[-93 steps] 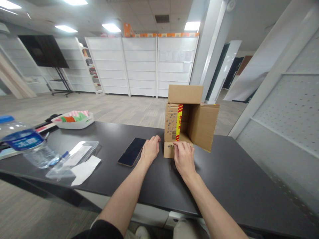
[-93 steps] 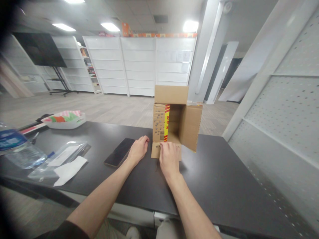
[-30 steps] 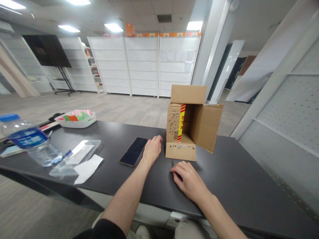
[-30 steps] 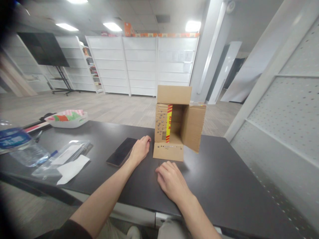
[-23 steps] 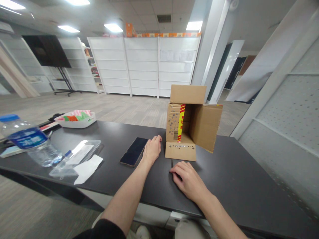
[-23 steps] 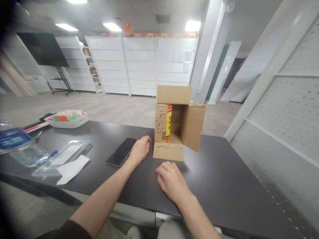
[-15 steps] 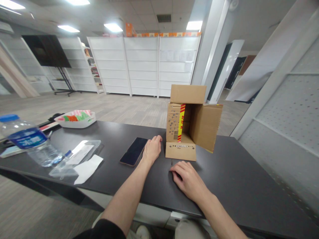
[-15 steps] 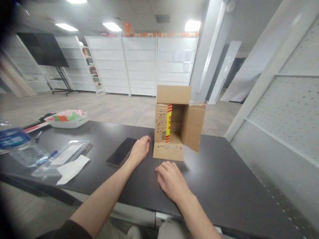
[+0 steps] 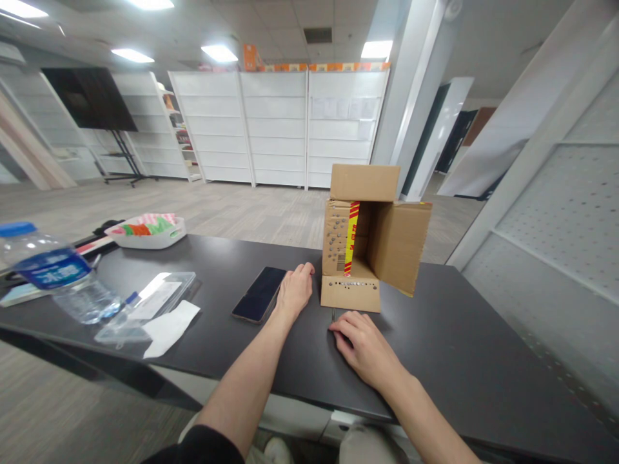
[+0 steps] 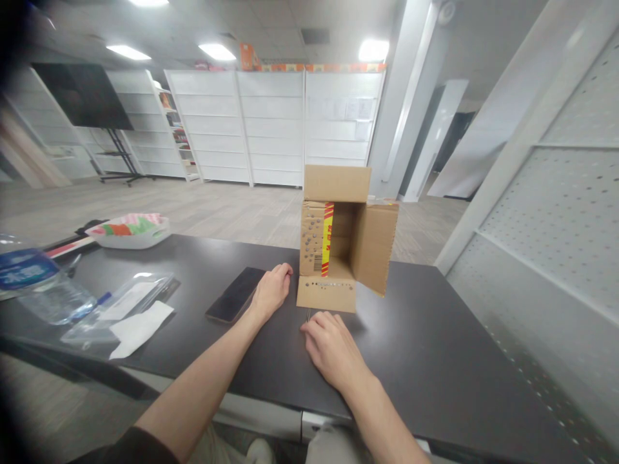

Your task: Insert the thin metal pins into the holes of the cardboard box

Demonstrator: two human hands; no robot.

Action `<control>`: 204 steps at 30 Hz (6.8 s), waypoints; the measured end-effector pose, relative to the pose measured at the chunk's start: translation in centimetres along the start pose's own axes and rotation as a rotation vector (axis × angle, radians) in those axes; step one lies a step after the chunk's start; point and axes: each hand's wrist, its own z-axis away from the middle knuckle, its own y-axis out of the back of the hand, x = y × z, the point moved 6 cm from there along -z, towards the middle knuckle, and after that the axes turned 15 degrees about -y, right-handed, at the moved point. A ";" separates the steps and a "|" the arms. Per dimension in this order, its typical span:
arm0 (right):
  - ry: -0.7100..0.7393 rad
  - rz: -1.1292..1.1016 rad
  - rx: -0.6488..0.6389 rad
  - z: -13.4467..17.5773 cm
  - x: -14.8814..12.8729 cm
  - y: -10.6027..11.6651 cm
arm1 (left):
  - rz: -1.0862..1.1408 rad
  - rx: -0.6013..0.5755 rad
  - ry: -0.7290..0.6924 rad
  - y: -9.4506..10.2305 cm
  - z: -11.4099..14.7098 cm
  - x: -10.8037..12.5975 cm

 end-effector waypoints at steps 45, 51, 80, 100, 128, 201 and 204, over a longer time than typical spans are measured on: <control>-0.256 0.013 0.492 -5.6 3.7 1.4 | -0.009 -0.004 0.001 -0.3 -0.1 -0.3; -0.267 0.038 0.474 -5.8 3.7 1.1 | -0.025 -0.007 0.003 0.0 -0.2 -0.1; -0.235 0.065 0.543 -6.0 3.8 0.8 | -0.017 0.013 -0.006 -0.5 -0.2 -0.5; -0.174 0.030 0.524 -5.5 3.0 1.4 | -0.012 0.016 -0.010 -0.6 -0.1 -0.5; -0.077 -0.160 0.632 -4.5 2.2 3.3 | 0.003 -0.003 0.000 -0.5 -0.2 -0.5; -0.097 -0.086 -0.080 0.3 -0.2 0.0 | 0.006 -0.005 0.005 0.1 -0.1 0.1; -0.087 -0.054 -0.087 0.3 -0.4 0.0 | 0.006 -0.004 0.006 0.1 -0.1 0.1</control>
